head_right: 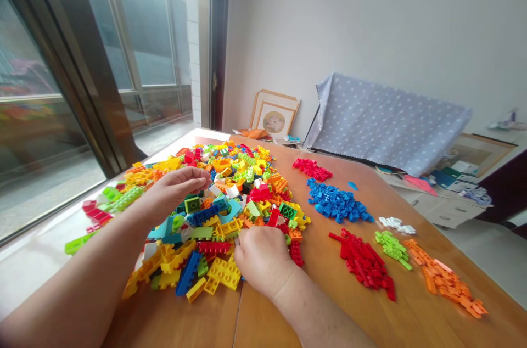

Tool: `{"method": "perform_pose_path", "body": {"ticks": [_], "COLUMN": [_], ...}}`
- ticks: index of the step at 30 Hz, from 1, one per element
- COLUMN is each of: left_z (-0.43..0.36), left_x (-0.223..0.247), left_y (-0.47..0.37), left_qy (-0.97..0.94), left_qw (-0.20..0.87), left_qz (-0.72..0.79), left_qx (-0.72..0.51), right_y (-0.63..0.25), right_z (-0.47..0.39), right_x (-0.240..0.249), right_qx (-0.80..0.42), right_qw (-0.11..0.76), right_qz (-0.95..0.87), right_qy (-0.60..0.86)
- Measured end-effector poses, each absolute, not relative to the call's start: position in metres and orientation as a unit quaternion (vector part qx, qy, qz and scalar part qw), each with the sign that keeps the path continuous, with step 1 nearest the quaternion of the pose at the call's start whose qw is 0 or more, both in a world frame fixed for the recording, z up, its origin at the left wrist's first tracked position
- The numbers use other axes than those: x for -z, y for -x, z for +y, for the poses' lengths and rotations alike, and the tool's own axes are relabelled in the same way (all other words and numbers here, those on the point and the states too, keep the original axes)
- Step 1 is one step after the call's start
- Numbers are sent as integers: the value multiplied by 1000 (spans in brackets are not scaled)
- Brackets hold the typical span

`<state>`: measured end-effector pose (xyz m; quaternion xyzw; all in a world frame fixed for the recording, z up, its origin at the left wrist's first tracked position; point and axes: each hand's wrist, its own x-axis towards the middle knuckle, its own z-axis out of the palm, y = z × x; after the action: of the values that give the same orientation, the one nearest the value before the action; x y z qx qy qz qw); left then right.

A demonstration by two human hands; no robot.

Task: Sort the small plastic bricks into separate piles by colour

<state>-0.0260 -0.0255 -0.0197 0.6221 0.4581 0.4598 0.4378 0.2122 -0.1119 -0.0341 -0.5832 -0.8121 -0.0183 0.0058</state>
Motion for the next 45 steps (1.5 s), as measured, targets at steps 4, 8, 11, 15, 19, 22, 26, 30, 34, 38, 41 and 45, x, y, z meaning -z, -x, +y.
{"method": "perform_pose_path", "body": {"ticks": [4, 8, 11, 15, 19, 22, 26, 30, 34, 38, 41, 45], "left_z": [-30, -37, -41, -43, -43, -44, -44, -45, -49, -56, -60, -65], "left_x": [19, 14, 11, 13, 17, 17, 17, 18, 13, 8, 10, 15], "left_y": [20, 10, 3, -1, -3, -5, -6, -7, -10, -13, -15, -20], "left_qy": [-640, -675, -696, -717, -749, -775, -795, -798, -801, -795, -799, -807], "left_qw": [437, 423, 430, 442, 397, 361, 330, 321, 326, 355, 374, 381], "left_qz": [455, 439, 413, 384, 389, 392, 395, 395, 381, 354, 326, 306], "left_qx": [-438, -415, -401, -378, -361, -340, -321, -322, -328, -342, -341, -331], "right_y": [-208, -205, -208, -214, -215, -214, -214, -215, -223, -232, -234, -228], "right_z": [-111, -108, -107, -107, -108, -108, -108, -109, -107, -102, -98, -99], "right_x": [35, 40, 41, 39, 38, 39, 42, 43, 39, 33, 31, 32], "right_qx": [3, -8, -9, -9, -15, -17, -18, -9, -103, -374, -501, -557], "right_qw": [10, 17, 27, 46, 38, 34, 27, 34, 155, 333, 396, 435], "right_qz": [-797, -790, -785, -783, -792, -789, -787, -794, -765, -668, -579, -526], "right_qy": [603, 613, 619, 620, 609, 613, 616, 607, 617, 551, 506, 473]}}
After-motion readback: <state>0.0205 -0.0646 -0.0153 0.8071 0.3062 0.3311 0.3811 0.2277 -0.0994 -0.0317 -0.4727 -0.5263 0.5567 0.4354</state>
